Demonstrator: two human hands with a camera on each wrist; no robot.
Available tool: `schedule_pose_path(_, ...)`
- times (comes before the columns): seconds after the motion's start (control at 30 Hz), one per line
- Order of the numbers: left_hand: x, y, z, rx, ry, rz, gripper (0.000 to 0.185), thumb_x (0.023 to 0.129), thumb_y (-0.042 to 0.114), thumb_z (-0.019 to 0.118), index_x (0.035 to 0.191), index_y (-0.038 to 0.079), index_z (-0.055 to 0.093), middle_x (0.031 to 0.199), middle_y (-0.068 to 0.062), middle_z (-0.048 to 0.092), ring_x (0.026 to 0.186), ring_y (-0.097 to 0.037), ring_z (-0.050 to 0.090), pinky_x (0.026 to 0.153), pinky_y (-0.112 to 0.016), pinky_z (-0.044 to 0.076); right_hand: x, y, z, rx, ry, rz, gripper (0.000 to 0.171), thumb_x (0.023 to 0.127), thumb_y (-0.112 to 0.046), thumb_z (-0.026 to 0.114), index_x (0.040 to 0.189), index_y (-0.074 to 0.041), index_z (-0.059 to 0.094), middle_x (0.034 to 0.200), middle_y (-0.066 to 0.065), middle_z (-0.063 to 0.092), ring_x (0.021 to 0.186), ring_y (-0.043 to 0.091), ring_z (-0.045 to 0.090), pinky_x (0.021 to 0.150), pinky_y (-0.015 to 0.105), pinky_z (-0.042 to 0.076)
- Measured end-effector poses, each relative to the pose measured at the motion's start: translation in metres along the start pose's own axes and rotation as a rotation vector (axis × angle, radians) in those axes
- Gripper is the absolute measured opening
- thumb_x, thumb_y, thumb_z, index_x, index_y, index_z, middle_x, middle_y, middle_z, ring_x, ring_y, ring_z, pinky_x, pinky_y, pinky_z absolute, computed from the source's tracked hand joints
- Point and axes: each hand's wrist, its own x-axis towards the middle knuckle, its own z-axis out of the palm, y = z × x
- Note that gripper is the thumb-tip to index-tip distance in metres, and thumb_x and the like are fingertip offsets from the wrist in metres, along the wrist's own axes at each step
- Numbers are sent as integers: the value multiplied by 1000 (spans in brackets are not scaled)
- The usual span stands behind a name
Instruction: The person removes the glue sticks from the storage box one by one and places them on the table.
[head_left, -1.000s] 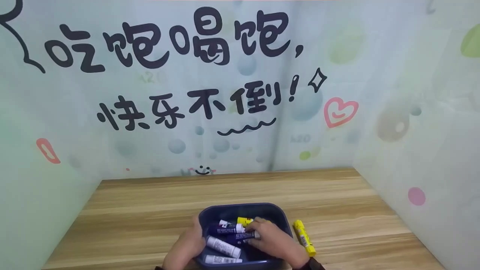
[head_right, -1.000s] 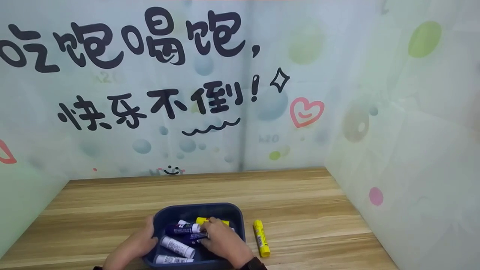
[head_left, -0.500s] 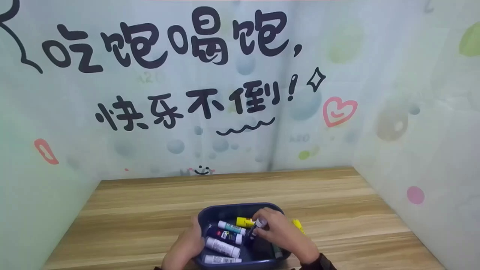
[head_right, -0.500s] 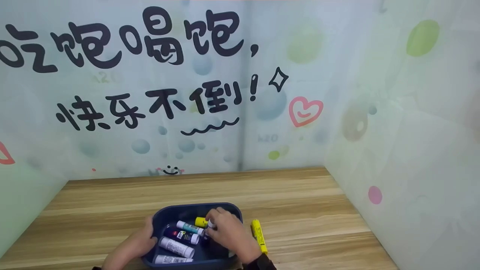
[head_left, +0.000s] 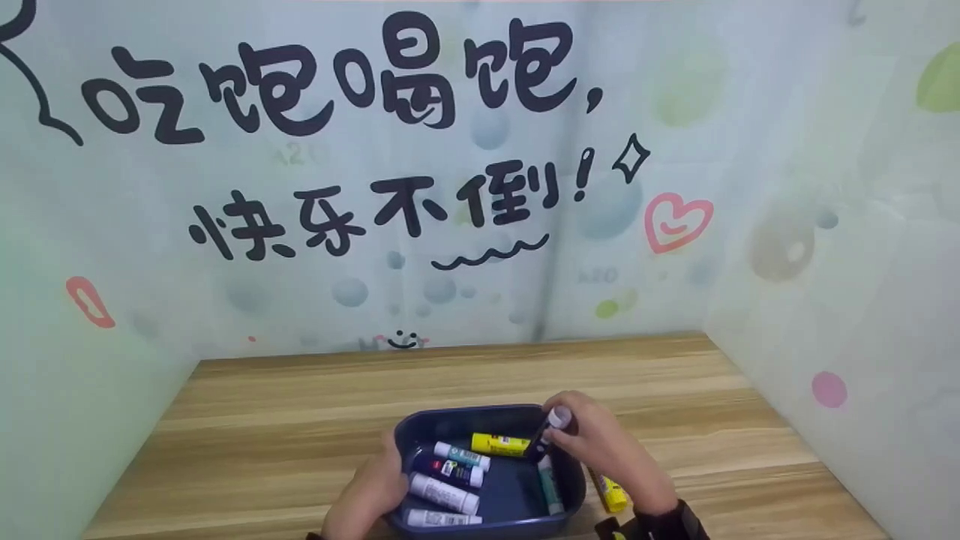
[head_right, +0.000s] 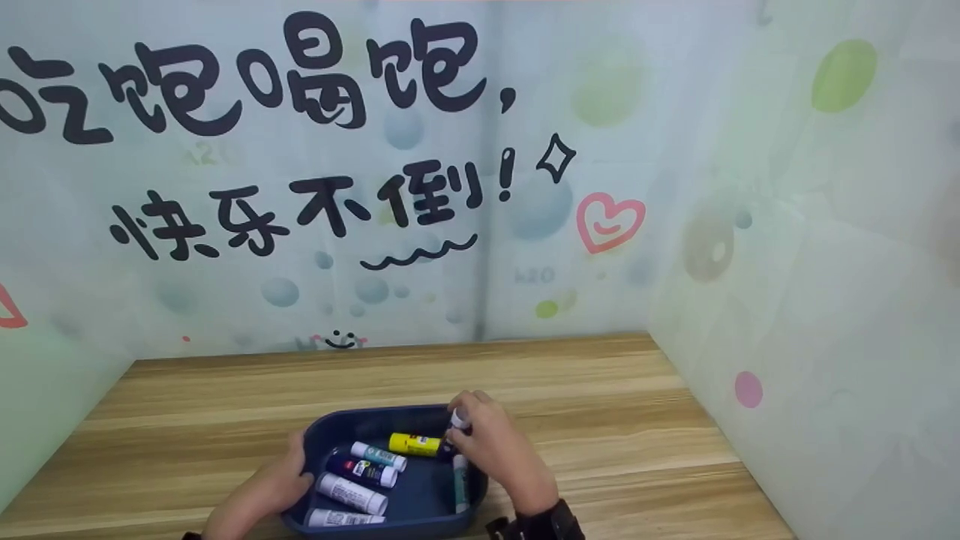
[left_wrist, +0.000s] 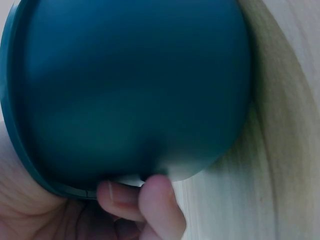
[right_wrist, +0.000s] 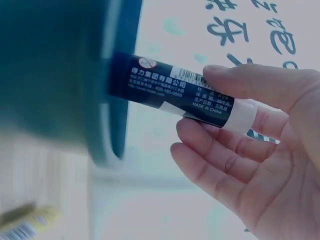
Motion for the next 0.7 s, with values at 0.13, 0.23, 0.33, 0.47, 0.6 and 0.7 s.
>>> schedule_pose_path(0.13,0,0,0,-7,-8,-14,65,74,-3,53,130,-10,21,90,-35,58,85,-43,59,74,-51,47,-1,6,-12,44,29,22,24,79,-11,66,100,-2,58,92,8,59,72,10,54,62,20,47)
schedule_pose_path(0.23,0,-1,-1,2,-2,1,65,73,-3,53,129,-11,21,90,-35,58,85,-43,59,75,-52,47,-3,10,-20,61,69,28,25,79,-11,67,101,-1,58,91,10,59,70,10,54,60,19,47)
schedule_pose_path(0.33,-1,-1,-2,18,10,23,63,73,-2,54,127,-12,22,88,-34,58,85,-43,59,74,-52,46,-5,14,-28,53,110,51,25,79,-10,67,100,-1,59,90,9,60,69,10,55,60,19,47)
schedule_pose_path(0.47,-2,0,-2,20,11,14,62,74,-2,54,127,-12,23,91,-34,58,87,-44,58,75,-52,46,-8,22,-37,47,137,128,25,78,-8,67,100,0,59,88,9,60,68,11,52,59,19,46)
schedule_pose_path(0.6,-1,1,-2,7,-12,-13,64,75,-2,54,128,-13,21,93,-35,57,88,-44,58,75,-52,46,-11,33,-43,29,121,228,25,77,-7,67,100,0,59,89,10,59,70,12,52,59,21,44)
schedule_pose_path(0.7,-1,1,-1,-6,-25,-25,65,75,-2,53,129,-13,19,94,-36,57,88,-43,58,75,-52,46,-13,41,-44,7,109,278,25,77,-5,66,99,1,58,89,11,59,71,14,53,59,23,44)
